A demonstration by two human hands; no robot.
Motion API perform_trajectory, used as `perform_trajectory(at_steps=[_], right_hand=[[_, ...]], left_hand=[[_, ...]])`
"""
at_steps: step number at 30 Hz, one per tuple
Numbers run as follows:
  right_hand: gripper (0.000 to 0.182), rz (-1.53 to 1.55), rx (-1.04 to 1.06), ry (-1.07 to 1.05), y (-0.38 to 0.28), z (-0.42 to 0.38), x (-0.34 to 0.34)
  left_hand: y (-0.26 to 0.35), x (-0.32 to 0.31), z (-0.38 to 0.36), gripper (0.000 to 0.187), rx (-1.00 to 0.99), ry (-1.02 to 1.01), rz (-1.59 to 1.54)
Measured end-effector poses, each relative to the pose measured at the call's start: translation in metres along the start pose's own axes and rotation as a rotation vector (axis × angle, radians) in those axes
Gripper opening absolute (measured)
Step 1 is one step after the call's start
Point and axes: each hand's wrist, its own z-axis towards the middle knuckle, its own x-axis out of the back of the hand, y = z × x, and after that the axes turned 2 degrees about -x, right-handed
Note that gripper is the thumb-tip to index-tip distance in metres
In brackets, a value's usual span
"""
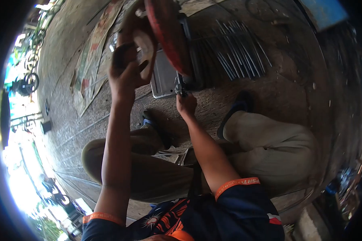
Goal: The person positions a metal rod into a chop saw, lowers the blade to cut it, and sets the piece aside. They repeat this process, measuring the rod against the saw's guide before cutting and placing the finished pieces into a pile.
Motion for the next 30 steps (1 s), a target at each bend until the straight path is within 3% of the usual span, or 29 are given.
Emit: perform_trajectory(at_steps=[4, 9, 22, 30], right_hand=[[0.036, 0.057, -0.039, 0.015, 0.01, 0.003, -0.007], [0.037, 0.199, -0.083, -0.056, 0.022, 0.009, -0.007], [0.04, 0.107, -0.207, -0.159, 0.01, 0.006, 0.003], [0.038, 0.199, -0.316, -0.026, 0.002, -0.004, -0.003]], left_hand=[[0.002, -0.003, -0.002, 0.046, 0.097, -0.002, -0.123], [-0.003, 0.0, -0.001, 0.05, 0.108, 0.008, -0.046], [0.012, -0.003, 0.01, 0.048, 0.069, 0.045, -0.043], [0.002, -0.008, -0.004, 0.047, -0.006, 0.02, 0.119]])
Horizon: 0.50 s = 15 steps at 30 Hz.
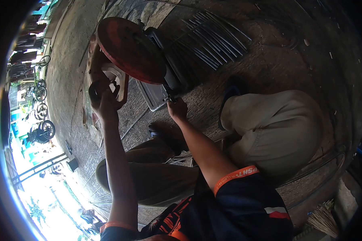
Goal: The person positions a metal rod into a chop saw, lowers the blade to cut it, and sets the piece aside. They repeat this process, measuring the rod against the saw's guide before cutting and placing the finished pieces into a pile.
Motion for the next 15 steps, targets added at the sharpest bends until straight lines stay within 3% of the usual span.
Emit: perform_trajectory(at_steps=[15], right_hand=[[0.032, 0.031, 0.047, 0.065, 0.005, 0.005, -0.007]], left_hand=[[-0.001, 0.001, 0.0, 0.045, -0.028, -0.009, 0.015]])
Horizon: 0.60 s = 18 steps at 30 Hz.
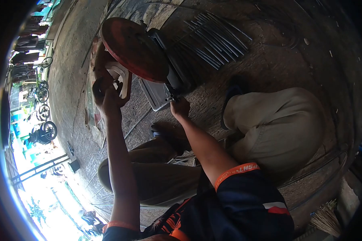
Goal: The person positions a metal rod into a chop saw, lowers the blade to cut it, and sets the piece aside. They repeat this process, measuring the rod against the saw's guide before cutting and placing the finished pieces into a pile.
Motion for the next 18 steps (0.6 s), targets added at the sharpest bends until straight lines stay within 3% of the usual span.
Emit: perform_trajectory(at_steps=[7, 9, 10, 14, 15, 18], right_hand=[[0.035, -0.009, 0.028, -0.106, 0.019, 0.015, -0.007], [0.026, 0.066, 0.044, 0.03, 0.025, 0.015, -0.018], [0.027, 0.128, 0.037, -0.001, 0.034, 0.022, -0.024], [0.022, 0.081, -0.05, -0.005, -0.008, -0.003, 0.003], [0.022, 0.057, -0.029, -0.021, -0.01, -0.005, 0.003], [0.016, 0.108, -0.018, -0.064, -0.007, -0.003, 0.005]], left_hand=[[-0.004, 0.003, 0.003, 0.043, 0.011, -0.007, -0.073], [-0.015, 0.014, 0.008, 0.04, 0.029, -0.101, -0.084], [-0.012, 0.013, 0.01, 0.042, -0.013, -0.11, -0.105], [-0.019, 0.022, 0.016, 0.053, -0.022, -0.248, -0.149], [-0.02, 0.028, 0.022, 0.053, -0.109, -0.33, -0.012], [-0.017, 0.028, 0.026, 0.056, -0.264, -0.281, 0.114]])
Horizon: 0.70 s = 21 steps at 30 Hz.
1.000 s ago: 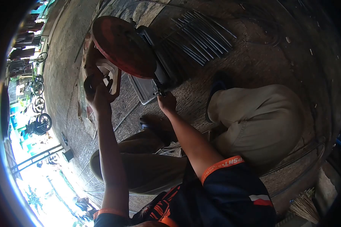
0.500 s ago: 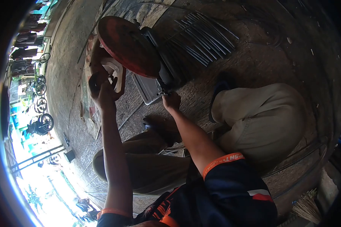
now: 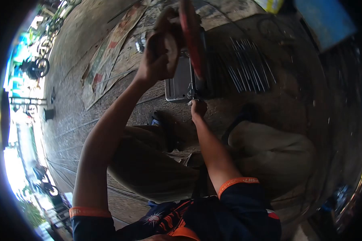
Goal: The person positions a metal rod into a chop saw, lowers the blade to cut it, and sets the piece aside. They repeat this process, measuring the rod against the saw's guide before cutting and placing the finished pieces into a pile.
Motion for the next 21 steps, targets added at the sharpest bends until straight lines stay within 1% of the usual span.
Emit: perform_trajectory(at_steps=[1, 2, 3, 4, 5, 7, 8, 9, 10, 11, 12, 13, 14, 15, 16, 17, 18, 19, 21], right_hand=[[0.016, -0.026, 0.026, -0.017, 0.011, 0.01, -0.003], [0.014, 0.05, -0.038, -0.063, 0.027, 0.024, -0.005], [0.011, 0.121, -0.108, -0.109, 0.035, 0.031, -0.004], [0.008, 0.203, -0.231, -0.185, 0.024, 0.024, 0.004], [0.008, 0.166, -0.219, -0.199, 0.027, 0.03, 0.011], [0.012, -0.037, 0.241, -0.204, 0.025, 0.051, 0.031], [0.015, -0.15, 0.252, -0.279, 0.005, 0.071, 0.055], [0.019, -0.26, 0.257, -0.35, -0.024, 0.076, 0.073], [0.019, -0.019, 0.183, 0.008, -0.088, 0.026, 0.07], [0.022, 0.001, 0.261, 0.211, -0.102, 0.059, 0.076], [0.026, 0.109, 0.417, 0.279, -0.138, 0.05, 0.082], [0.032, 0.209, 0.572, 0.114, -0.171, 0.048, 0.083], [0.038, 0.36, 0.581, -0.028, -0.205, 0.036, 0.074], [0.044, 0.159, 0.736, -0.198, -0.249, -0.003, 0.062], [0.051, -0.042, 0.885, -0.369, -0.279, -0.029, 0.046], [0.056, -0.182, 1.01, -0.307, -0.288, -0.016, 0.029], [0.062, -0.324, 1.133, -0.24, -0.298, -0.004, 0.013], [0.062, -0.324, 1.132, -0.241, -0.304, -0.001, 0.005], [0.066, -0.348, 1.306, 0.035, -0.314, 0.004, -0.005]], left_hand=[[0.013, -0.003, -0.001, 0.056, 0.089, 0.08, -0.19], [0.021, -0.005, 0.0, 0.056, 0.173, 0.162, -0.386], [0.022, -0.005, 0.003, 0.056, 0.172, 0.204, -0.394], [0.018, -0.003, 0.01, 0.056, 0.328, 0.204, -0.484], [0.014, -0.001, 0.017, 0.055, 0.481, 0.203, -0.579], [0.012, 0.004, 0.03, 0.053, 0.516, 0.187, -0.453], [0.029, 0.011, 0.031, 0.044, 0.507, 0.189, -0.507], [0.037, 0.016, 0.036, 0.044, 0.507, 0.218, -0.513], [0.041, 0.019, 0.04, 0.039, 0.603, 0.195, -0.49], [0.04, 0.018, 0.042, 0.035, 0.703, 0.168, -0.468], [0.036, 0.016, 0.047, 0.035, 0.71, 0.186, -0.473], [0.029, 0.013, 0.054, 0.034, 0.709, 0.235, -0.479], [0.023, 0.009, 0.056, 0.034, 0.711, 0.279, -0.485], [0.025, 0.011, 0.057, 0.034, 0.722, 0.286, -0.487], [0.033, 0.017, 0.061, 0.035, 0.765, 0.299, -0.516], [0.037, 0.018, 0.064, 0.037, 0.806, 0.311, -0.544], [0.027, 0.018, 0.072, 0.04, 0.815, 0.277, -0.553], [0.029, 0.019, 0.075, 0.04, 0.816, 0.278, -0.553], [0.034, 0.022, 0.083, 0.041, 0.783, 0.309, -0.452]])
